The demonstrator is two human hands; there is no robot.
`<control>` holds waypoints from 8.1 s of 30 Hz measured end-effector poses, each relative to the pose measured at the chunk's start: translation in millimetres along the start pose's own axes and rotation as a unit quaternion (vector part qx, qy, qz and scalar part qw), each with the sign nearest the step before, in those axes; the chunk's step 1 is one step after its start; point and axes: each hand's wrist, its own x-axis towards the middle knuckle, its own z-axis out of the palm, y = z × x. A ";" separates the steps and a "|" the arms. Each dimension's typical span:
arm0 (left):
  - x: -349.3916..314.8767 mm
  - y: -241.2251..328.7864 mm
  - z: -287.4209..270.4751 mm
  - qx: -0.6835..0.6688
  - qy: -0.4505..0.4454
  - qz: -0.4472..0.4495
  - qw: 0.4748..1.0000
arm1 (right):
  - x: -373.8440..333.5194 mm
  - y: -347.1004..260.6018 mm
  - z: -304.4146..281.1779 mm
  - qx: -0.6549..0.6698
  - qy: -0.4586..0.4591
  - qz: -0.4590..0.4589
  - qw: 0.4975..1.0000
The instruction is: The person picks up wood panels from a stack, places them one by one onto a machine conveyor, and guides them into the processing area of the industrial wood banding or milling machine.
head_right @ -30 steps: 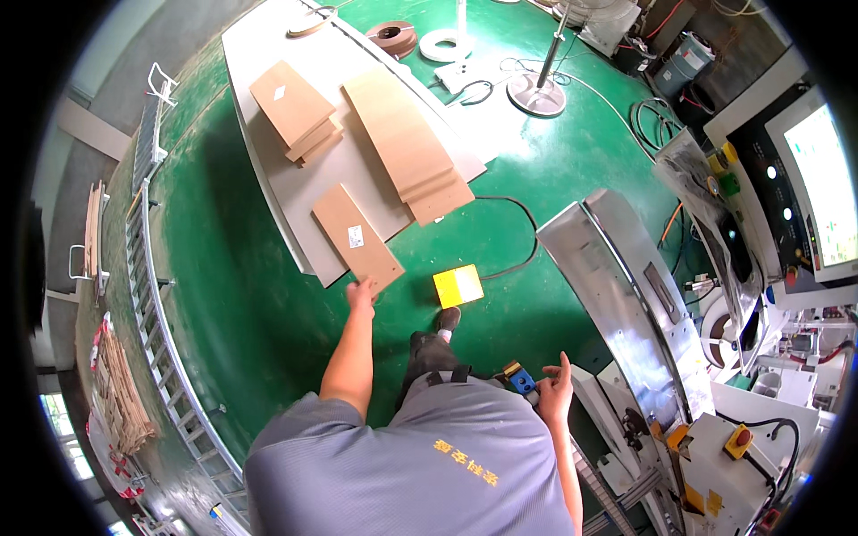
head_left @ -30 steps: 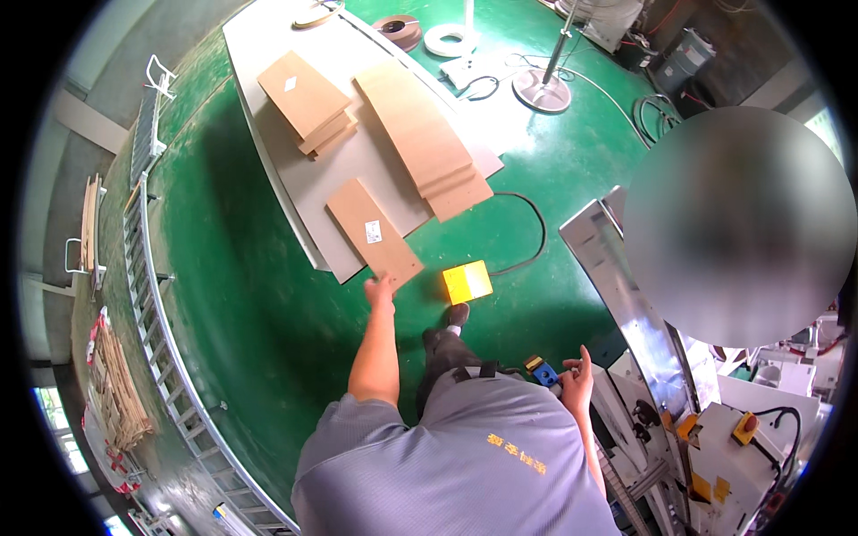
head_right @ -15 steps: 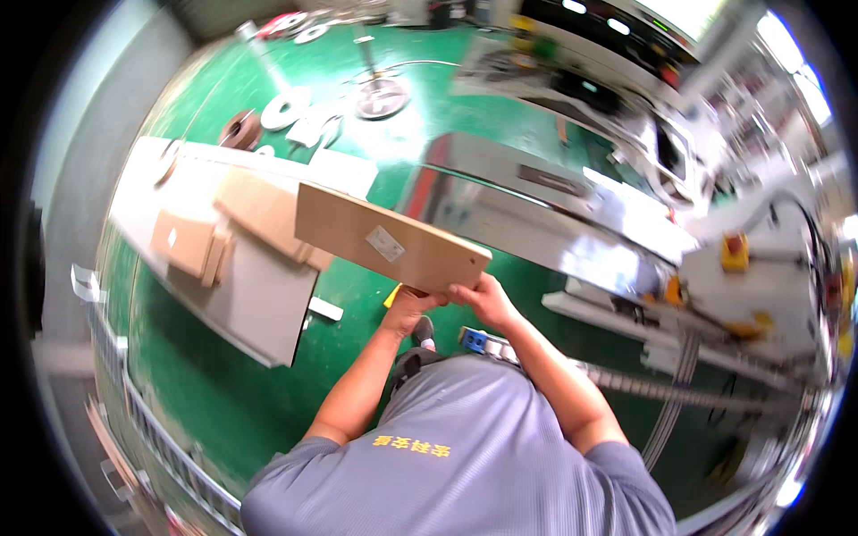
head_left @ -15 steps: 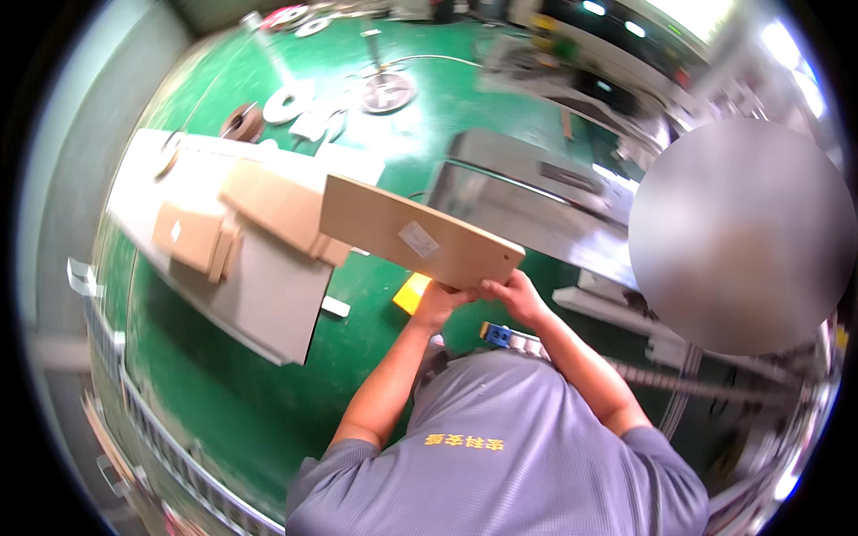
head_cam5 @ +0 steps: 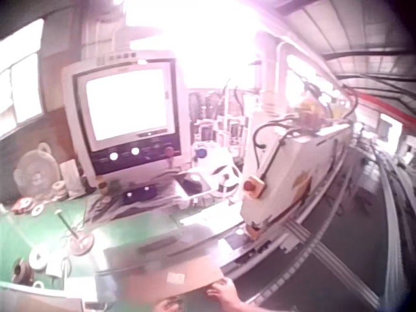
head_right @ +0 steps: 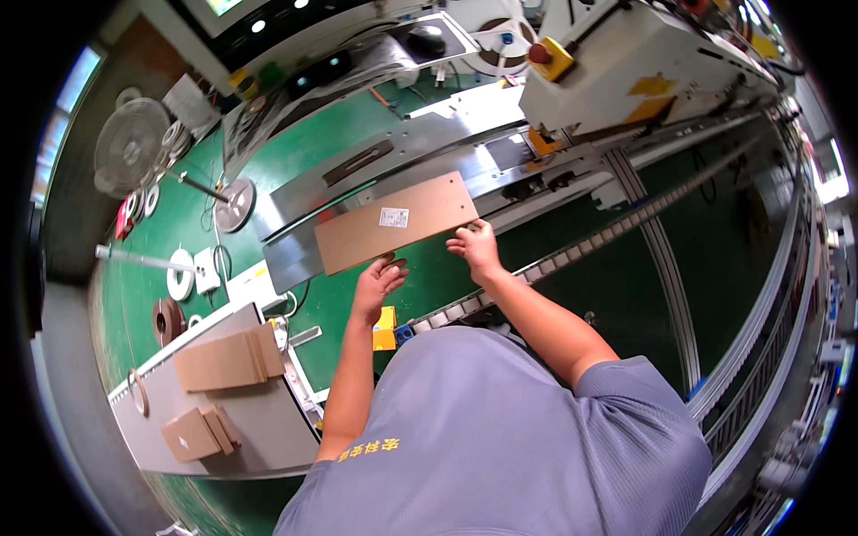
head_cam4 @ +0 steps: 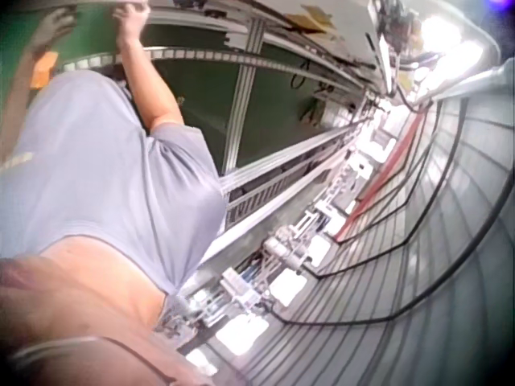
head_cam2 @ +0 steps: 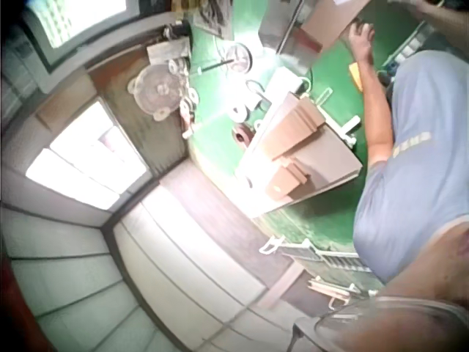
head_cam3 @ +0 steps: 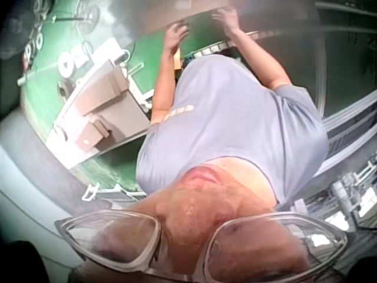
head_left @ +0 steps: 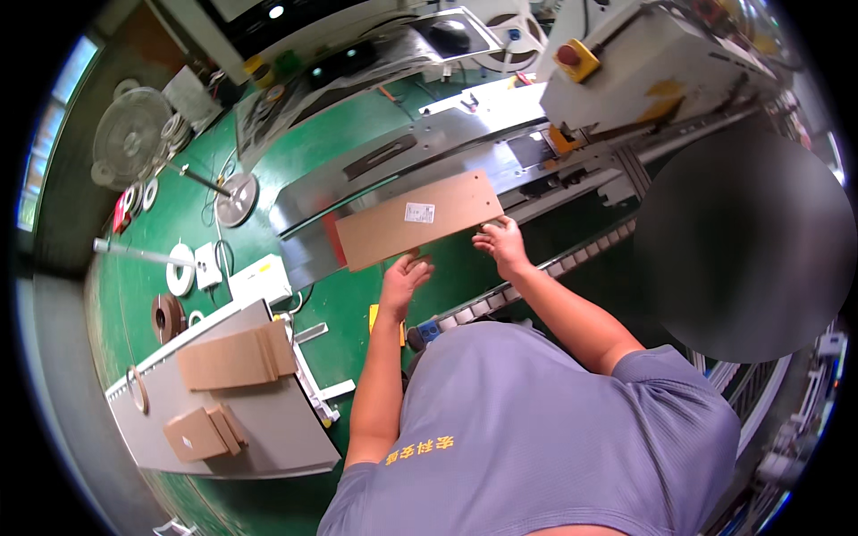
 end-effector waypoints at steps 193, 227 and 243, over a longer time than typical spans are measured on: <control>3.6 20.6 75.9 0.176 -0.023 0.108 0.978 | -8.6 16.5 -17.9 -0.090 -0.154 -0.092 0.980; -437.0 -209.2 -273.6 -0.288 0.540 0.006 0.791 | 21.1 21.4 -30.5 -0.270 -0.129 -0.030 0.954; -240.7 -71.1 -182.6 -0.397 0.121 0.197 0.888 | -19.1 37.0 -2.3 -0.372 -0.163 -0.188 0.894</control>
